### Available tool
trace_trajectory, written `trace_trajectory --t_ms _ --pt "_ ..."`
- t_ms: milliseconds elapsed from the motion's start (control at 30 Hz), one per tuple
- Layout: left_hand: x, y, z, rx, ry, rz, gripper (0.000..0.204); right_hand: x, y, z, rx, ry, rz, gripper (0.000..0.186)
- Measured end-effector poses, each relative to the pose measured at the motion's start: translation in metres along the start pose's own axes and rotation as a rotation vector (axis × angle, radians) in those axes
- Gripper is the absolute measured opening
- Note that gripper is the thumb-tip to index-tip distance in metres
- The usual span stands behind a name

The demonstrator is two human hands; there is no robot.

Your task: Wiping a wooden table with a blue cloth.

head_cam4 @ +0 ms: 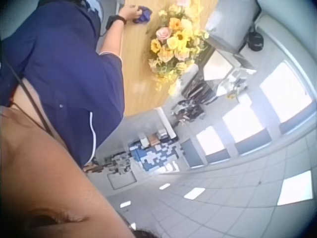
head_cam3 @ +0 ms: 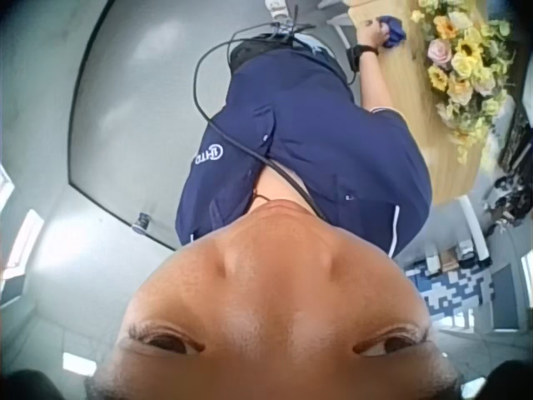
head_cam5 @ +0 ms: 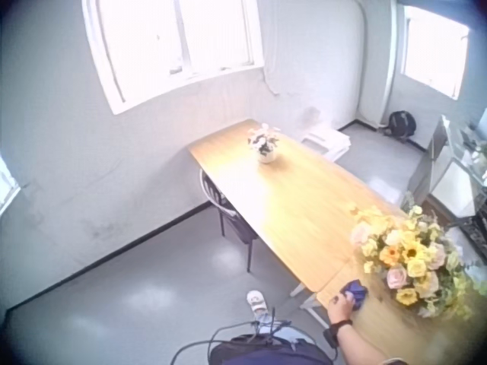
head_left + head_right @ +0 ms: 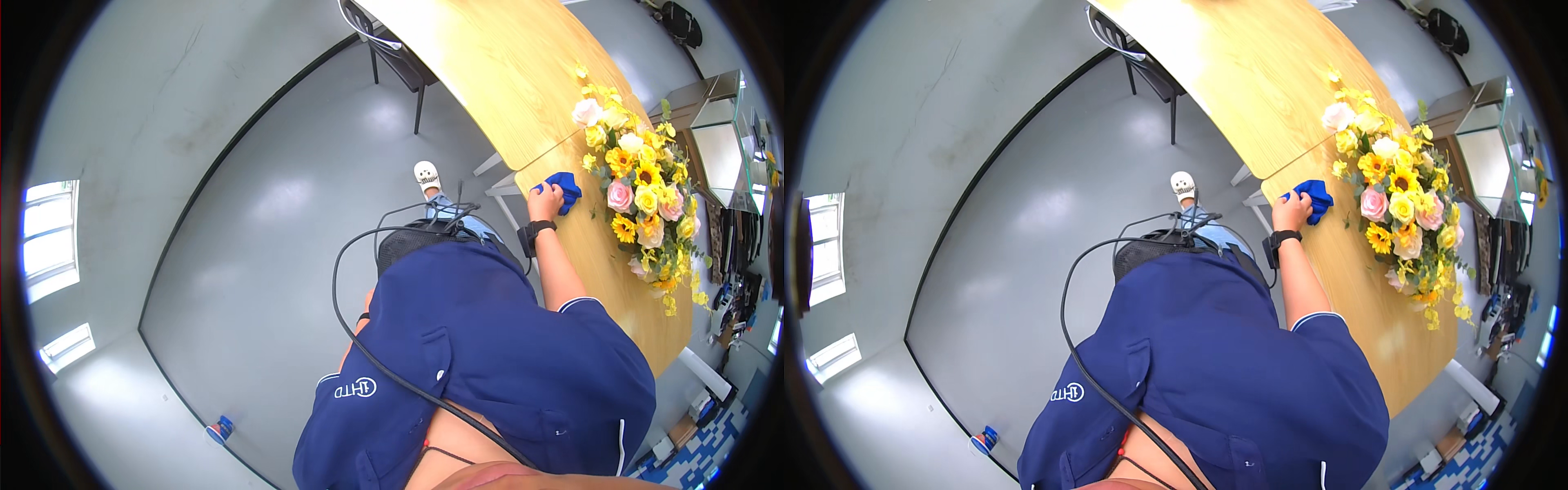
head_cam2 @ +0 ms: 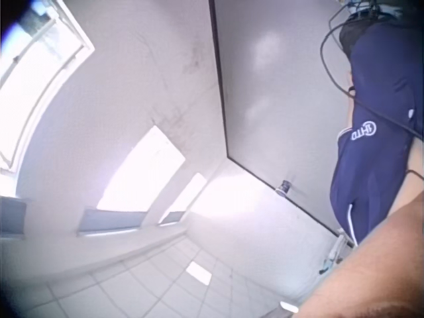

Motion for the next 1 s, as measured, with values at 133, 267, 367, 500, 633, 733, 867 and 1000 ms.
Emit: trace_trajectory --t_ms 133,267,367,500,633,733,867,1000 --pt "-0.026 0.013 0.031 -0.030 0.000 -0.020 0.022 0.032 -0.010 0.035 0.039 0.032 0.104 0.026" --pt "-0.078 0.036 0.066 -0.165 -0.188 0.071 0.022 0.029 -0.028 0.081 0.003 0.052 0.021 0.022" --pt "-0.161 0.047 0.055 -0.072 0.089 -0.255 0.021 0.010 -0.038 0.116 -0.062 -0.011 -0.075 0.016" --pt "-0.177 0.047 0.073 -0.097 0.140 -0.434 0.022 0.017 -0.027 0.156 0.050 -0.222 -0.049 0.019" --pt "-0.172 0.036 0.099 -0.098 0.064 -0.040 0.024 -0.011 -0.065 0.192 0.070 -0.397 -0.017 0.024" --pt "-0.212 0.041 0.104 -0.103 0.066 -0.017 0.026 -0.009 -0.060 0.206 0.071 -0.482 0.027 0.024" --pt "-0.245 0.052 0.103 -0.111 0.118 -0.234 0.027 -0.011 -0.063 0.209 0.024 -0.451 -0.001 0.024" --pt "-0.251 0.055 0.115 -0.093 0.184 -0.288 0.027 -0.017 -0.071 0.210 0.037 -0.354 -0.077 0.023"
Point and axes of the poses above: each hand's wrist, its own z-axis towards the middle knuckle, its own y-axis out of the back of the hand, x = y × z, the point moved 6 cm from there along z, towards the middle knuckle, and after that the axes turned 9 degrees about -x, right-handed, at the moved point
